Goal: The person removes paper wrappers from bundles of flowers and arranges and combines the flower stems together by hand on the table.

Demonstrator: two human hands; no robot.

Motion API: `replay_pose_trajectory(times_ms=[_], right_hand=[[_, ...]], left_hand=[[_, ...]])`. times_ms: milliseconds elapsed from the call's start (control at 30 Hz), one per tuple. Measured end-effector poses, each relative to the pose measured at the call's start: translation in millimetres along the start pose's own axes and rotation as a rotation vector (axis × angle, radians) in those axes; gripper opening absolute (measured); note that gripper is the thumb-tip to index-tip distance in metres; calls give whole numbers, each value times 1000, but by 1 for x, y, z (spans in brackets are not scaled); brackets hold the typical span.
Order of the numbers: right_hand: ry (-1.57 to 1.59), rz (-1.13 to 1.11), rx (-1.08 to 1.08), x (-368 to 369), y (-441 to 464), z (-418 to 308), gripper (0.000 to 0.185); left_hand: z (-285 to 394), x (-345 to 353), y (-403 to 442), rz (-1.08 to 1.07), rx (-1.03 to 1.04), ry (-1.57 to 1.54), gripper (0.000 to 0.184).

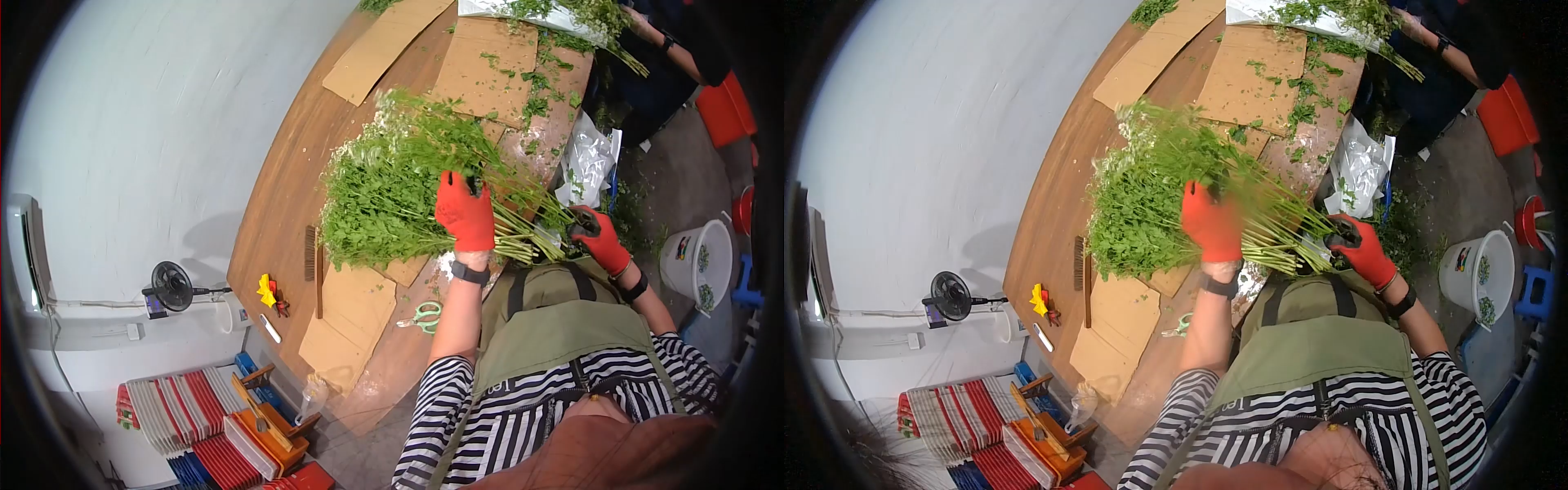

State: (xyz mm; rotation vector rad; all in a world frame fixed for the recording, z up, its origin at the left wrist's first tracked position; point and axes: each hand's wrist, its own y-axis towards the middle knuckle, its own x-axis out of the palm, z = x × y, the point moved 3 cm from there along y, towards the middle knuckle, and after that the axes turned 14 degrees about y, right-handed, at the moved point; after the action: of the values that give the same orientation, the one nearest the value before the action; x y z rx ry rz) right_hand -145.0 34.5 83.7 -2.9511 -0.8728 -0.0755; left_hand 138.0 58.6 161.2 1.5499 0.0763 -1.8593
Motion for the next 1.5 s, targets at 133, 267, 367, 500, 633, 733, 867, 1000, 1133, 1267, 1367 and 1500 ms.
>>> replay_pose_trajectory(times_ms=[133,267,367,500,633,733,867,1000,1133,1267,1367,1500], right_hand=[[188,78,142,-8,-6,11,50],[486,111,411,-7,-11,-1,44],[404,47,408,-14,-13,0,39],[474,105,442,-15,-10,0,39],[430,78,456,-10,-6,-4,42],[356,53,411,-12,-5,-1,47],[192,21,334,-25,-5,18,53],[70,-21,261,-32,-4,20,53],[99,4,192,-28,-3,15,49],[210,82,318,-36,-9,23,47],[179,75,309,-37,-14,12,46],[174,102,275,-40,-17,17,46]], left_hand=[[-16,9,13,38,59,-120,33],[-57,16,40,180,-425,-720,20],[-62,-6,50,233,-309,-791,18],[-12,-37,31,170,-89,-532,40],[15,-24,20,34,-36,-328,48],[17,-18,20,-11,-77,-361,50],[12,-2,19,25,-73,-334,45],[17,-6,19,17,-75,-215,38],[18,11,15,-56,13,-106,35],[-12,26,22,54,-37,69,26],[-43,15,30,170,-162,-66,25],[-13,-16,13,99,-27,-421,33]])
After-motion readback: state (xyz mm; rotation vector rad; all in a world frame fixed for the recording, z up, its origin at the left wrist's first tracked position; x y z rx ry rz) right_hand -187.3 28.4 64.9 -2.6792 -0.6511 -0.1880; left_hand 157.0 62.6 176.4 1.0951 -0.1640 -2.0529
